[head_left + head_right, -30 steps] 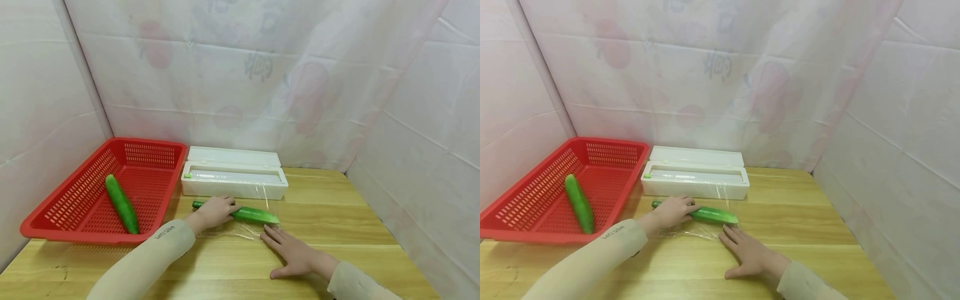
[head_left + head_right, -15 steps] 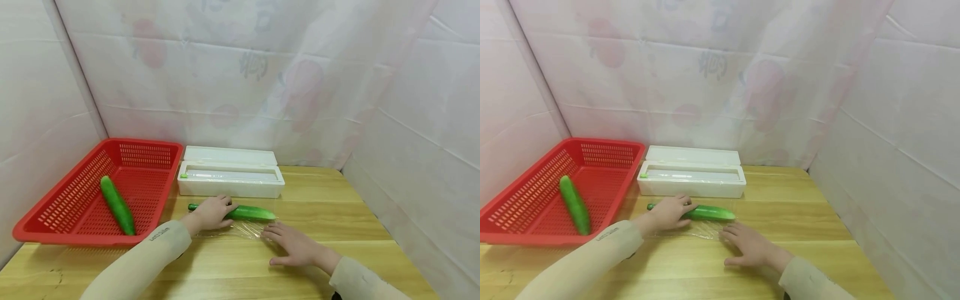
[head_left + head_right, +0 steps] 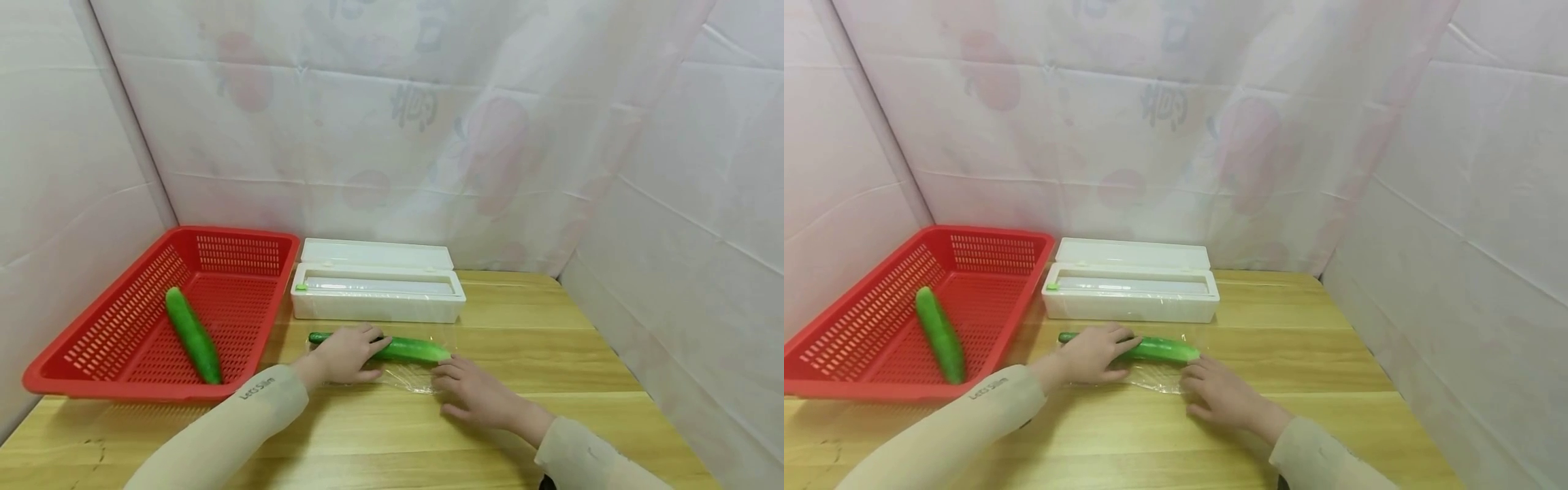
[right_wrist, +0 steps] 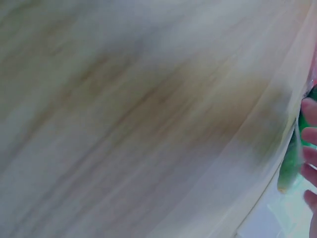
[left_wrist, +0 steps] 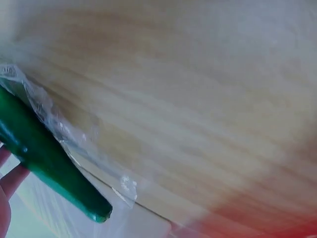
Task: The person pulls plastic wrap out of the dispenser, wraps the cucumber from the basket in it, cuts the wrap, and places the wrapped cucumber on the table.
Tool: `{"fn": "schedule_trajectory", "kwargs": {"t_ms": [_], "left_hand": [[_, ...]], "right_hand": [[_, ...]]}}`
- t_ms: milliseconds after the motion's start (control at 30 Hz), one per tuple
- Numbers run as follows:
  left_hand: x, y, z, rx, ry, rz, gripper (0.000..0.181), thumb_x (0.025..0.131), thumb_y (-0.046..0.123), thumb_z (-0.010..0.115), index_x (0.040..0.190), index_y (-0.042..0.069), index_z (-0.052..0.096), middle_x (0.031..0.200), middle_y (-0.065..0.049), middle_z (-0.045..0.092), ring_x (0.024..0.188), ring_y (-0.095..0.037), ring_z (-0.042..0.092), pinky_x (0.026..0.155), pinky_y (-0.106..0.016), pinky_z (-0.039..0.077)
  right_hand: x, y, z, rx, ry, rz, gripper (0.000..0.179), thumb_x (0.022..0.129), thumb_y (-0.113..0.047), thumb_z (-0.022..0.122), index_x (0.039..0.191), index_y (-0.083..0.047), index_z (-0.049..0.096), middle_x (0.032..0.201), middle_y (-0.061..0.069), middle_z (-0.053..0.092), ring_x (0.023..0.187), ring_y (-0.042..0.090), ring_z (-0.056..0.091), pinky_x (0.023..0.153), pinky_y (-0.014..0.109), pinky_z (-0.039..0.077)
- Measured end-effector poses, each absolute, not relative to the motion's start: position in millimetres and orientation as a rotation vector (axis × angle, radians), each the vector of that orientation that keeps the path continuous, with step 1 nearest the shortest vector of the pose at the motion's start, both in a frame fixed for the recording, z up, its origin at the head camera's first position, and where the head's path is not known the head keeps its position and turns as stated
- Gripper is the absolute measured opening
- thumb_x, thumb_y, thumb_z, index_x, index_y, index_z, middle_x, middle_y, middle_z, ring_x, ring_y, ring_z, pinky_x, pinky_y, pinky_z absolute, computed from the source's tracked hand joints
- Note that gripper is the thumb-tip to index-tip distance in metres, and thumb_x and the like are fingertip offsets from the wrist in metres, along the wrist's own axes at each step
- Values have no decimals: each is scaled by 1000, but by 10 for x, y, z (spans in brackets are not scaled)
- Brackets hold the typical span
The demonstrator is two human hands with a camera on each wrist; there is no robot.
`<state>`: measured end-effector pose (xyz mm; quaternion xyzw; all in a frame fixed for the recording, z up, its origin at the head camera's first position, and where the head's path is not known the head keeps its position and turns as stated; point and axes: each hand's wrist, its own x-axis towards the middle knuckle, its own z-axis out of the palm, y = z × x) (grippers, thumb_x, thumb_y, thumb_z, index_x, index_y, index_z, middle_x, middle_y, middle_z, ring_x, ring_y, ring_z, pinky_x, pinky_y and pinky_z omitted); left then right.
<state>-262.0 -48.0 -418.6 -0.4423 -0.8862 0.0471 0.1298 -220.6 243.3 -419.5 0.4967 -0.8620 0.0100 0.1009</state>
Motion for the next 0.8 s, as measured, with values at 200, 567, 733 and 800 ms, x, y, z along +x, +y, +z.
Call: {"fn": "schedule_trajectory", "kwargs": {"t_ms": [200,567,733,800], "left_hand": [[-2617,-460,-4210,-1277,-2579,91,60,91,51,49,136,11,49,121,-4,58,110,-17,56,83,-31,54],[-2639,-440,-4195,-1249,-2598,112,61,90,54,48,134,12,51,118,-3,58,104,-14,57,84,-29,53],[-2640,-434,-4185,-1243,-2609,95,61,90,54,48,134,12,52,118,-3,58,106,-15,57,85,-30,52],[-2638,-430,-4185,-1240,-2613,86,60,90,54,49,133,12,53,118,-3,58,106,-15,57,85,-30,52]], "right_hand": [[-2241,2374,-4261,1480,-2445,-74,13,75,-23,73,85,-17,69,84,-7,62,82,10,56,79,29,49],[-2258,2248,-4238,1425,-2506,-69,7,76,-13,73,74,-16,67,72,-8,61,69,6,54,64,20,47],[-2271,2217,-4242,1376,-2528,-68,11,75,-11,73,71,-15,64,70,-7,58,65,7,52,59,19,45],[-2280,2204,-4246,1373,-2510,-83,12,75,-9,73,70,-15,63,70,-7,58,66,8,52,60,20,45]]}}
